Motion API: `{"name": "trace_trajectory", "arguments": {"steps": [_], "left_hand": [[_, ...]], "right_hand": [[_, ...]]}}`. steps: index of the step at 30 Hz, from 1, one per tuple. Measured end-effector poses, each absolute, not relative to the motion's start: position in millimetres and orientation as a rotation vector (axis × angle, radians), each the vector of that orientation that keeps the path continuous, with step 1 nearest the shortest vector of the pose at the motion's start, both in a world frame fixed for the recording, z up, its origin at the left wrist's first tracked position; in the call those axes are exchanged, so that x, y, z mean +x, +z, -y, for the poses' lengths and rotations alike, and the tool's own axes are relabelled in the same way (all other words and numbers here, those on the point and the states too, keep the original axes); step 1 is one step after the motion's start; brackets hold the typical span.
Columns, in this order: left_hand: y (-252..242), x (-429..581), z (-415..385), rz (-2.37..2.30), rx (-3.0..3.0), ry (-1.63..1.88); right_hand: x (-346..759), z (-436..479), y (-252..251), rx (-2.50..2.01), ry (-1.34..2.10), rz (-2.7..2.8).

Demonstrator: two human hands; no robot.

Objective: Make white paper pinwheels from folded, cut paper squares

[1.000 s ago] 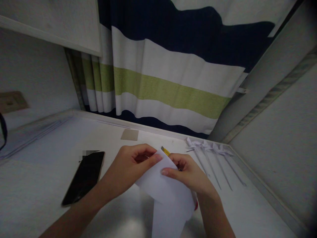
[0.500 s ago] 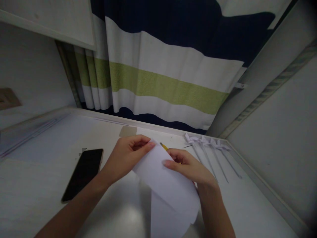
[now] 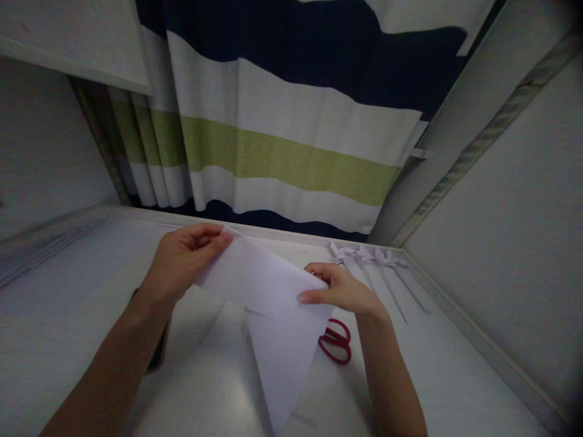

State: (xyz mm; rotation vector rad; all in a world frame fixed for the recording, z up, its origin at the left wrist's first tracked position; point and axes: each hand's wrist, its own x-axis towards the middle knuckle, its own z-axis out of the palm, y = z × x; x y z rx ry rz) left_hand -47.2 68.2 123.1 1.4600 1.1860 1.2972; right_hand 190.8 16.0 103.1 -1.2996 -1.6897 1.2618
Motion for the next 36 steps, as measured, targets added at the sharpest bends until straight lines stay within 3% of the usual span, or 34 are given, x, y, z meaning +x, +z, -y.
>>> {"name": "trace_trajectory", "arguments": {"steps": [6,10,14,19,36], "left_hand": [[120,-67,-89,-1.025,1.432,1.4],[110,-81,-101,-1.136,1.834,1.041],[112,-71,-78,-1.261,2.168,0.936],[115,-32,-37,-0.683,2.378,0.792],[105,-28,-40,-0.195,2.36,1.122]], "right_hand": [[204,-25,99,-1.159,1.027,1.285],[203,-23,101,-1.144,0.924,1.237],[187,-6,107,-1.319,0.677,1.59],[157,20,110,-1.368,0.142,2.047],[147,56,111,-1.29,-0.175,2.077]]}}
